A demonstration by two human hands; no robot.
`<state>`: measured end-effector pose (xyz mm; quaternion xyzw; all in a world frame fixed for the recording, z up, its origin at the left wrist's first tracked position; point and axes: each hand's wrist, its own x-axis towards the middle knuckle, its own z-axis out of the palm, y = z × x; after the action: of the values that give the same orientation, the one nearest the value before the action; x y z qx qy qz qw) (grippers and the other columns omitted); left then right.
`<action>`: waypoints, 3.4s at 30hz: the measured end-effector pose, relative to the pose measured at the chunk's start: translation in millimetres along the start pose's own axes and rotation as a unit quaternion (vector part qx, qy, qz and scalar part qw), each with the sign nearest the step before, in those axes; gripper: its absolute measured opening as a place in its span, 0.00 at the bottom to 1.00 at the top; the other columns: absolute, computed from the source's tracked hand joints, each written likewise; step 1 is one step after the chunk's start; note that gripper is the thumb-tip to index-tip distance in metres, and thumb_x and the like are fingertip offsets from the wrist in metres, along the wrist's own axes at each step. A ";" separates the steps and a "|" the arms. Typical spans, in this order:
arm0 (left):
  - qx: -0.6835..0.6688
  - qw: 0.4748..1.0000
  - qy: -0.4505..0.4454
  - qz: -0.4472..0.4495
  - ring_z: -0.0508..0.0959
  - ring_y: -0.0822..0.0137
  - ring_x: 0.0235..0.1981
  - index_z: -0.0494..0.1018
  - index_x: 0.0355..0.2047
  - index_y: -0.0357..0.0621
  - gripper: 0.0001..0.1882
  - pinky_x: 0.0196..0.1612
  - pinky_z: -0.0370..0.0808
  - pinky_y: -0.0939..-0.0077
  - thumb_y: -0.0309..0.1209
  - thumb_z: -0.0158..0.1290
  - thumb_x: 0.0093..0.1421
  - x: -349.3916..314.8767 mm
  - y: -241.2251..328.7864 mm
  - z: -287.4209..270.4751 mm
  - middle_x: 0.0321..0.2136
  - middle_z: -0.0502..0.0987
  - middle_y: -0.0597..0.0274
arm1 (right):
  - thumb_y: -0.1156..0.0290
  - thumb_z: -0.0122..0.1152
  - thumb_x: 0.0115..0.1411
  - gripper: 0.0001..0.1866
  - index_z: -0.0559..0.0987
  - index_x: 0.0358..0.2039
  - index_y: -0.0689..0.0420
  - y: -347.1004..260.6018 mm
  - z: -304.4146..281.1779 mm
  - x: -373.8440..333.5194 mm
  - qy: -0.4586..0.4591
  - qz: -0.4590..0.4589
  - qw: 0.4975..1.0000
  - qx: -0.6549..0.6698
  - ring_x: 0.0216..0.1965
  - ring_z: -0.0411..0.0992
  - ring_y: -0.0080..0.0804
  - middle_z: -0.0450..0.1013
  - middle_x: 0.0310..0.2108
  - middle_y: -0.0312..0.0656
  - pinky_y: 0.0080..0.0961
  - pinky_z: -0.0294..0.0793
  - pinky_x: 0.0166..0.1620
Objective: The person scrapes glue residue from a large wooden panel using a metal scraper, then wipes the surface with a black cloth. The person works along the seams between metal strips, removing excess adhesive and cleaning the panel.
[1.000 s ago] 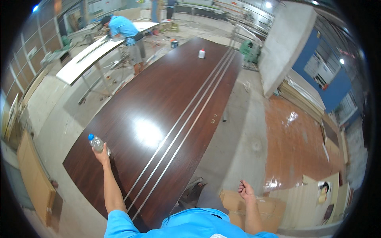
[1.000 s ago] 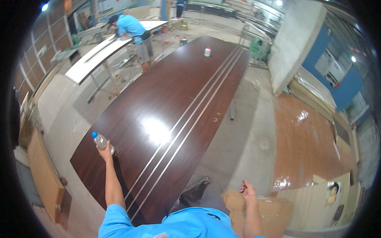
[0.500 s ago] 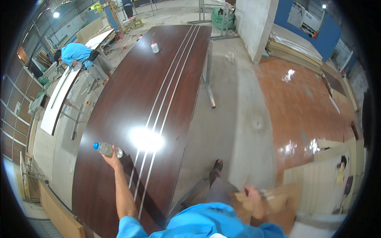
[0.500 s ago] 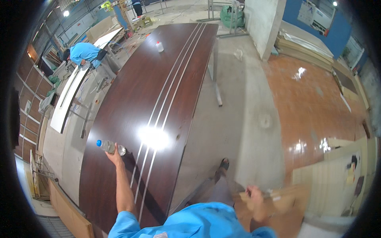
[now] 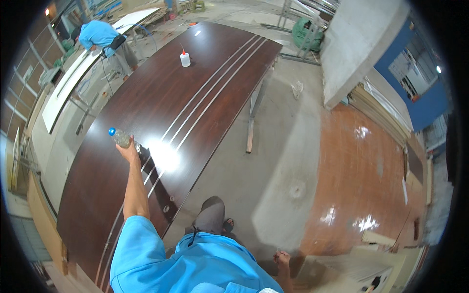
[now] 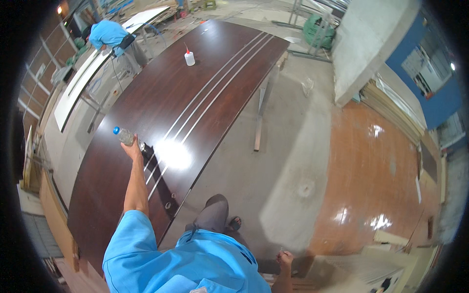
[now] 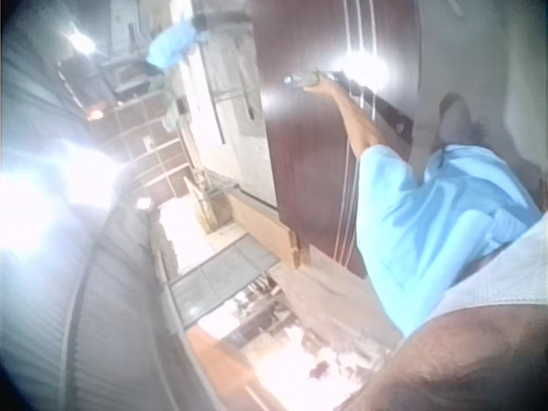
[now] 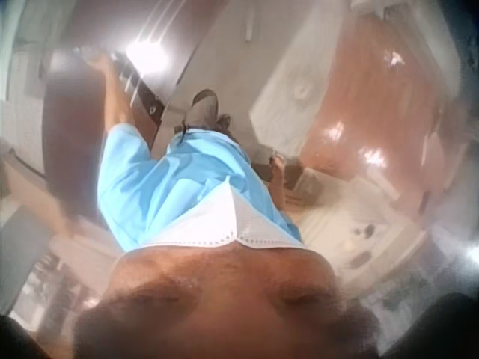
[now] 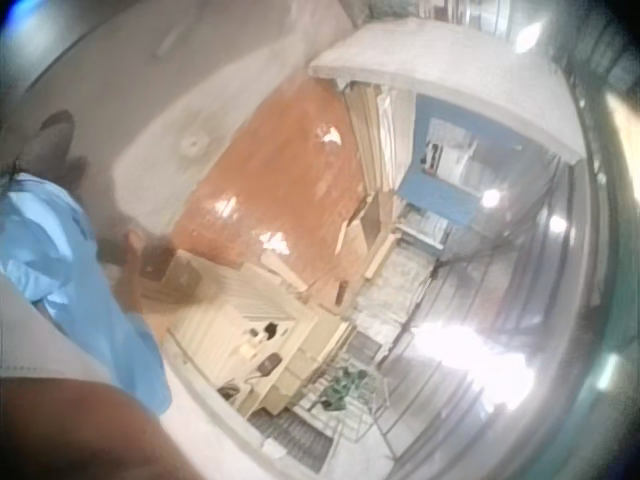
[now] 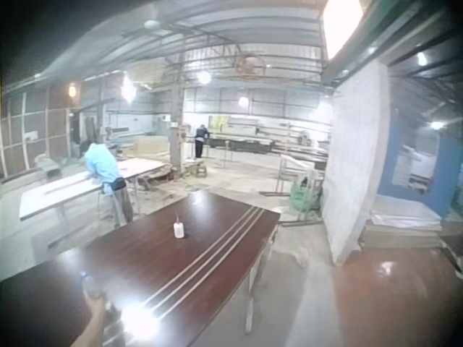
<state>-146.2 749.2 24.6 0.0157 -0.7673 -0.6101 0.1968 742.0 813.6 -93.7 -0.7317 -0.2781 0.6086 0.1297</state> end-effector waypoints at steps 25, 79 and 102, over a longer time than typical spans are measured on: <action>0.111 0.991 -0.052 0.053 0.67 0.48 0.66 0.64 0.67 0.38 0.37 0.66 0.67 0.52 0.37 0.67 0.62 -81.9 103.5 367.9 0.62 0.70 0.46 | 0.69 0.60 0.68 0.09 0.80 0.34 0.60 -575.8 168.6 236.5 -0.134 -0.106 0.937 -0.306 0.26 0.77 0.27 0.78 0.26 0.40 0.26 0.75 0.27; -0.143 0.809 -0.564 -0.078 0.76 0.64 0.61 0.54 0.77 0.47 0.53 0.66 0.73 0.62 0.25 0.70 0.55 -164.2 570.6 1678.8 0.59 0.78 0.58 | 0.62 0.66 0.67 0.15 0.78 0.26 0.57 -1681.4 321.5 955.4 0.002 -0.209 0.966 -0.151 0.20 0.63 0.18 0.71 0.23 0.30 0.25 0.61 0.24; -0.129 0.727 -0.668 -0.090 0.73 0.64 0.65 0.61 0.74 0.41 0.52 0.68 0.69 0.63 0.21 0.73 0.50 14.4 572.7 2221.7 0.64 0.75 0.56 | 0.69 0.71 0.62 0.10 0.81 0.37 0.62 -2375.6 925.7 939.6 -0.330 -0.559 0.740 -0.175 0.25 0.69 0.35 0.74 0.27 0.48 0.32 0.71 0.31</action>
<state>-749.4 2957.9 172.9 -0.3525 -0.6096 -0.5709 -0.4222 -642.9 3134.8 183.9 -0.2078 -0.7643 0.5707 0.2165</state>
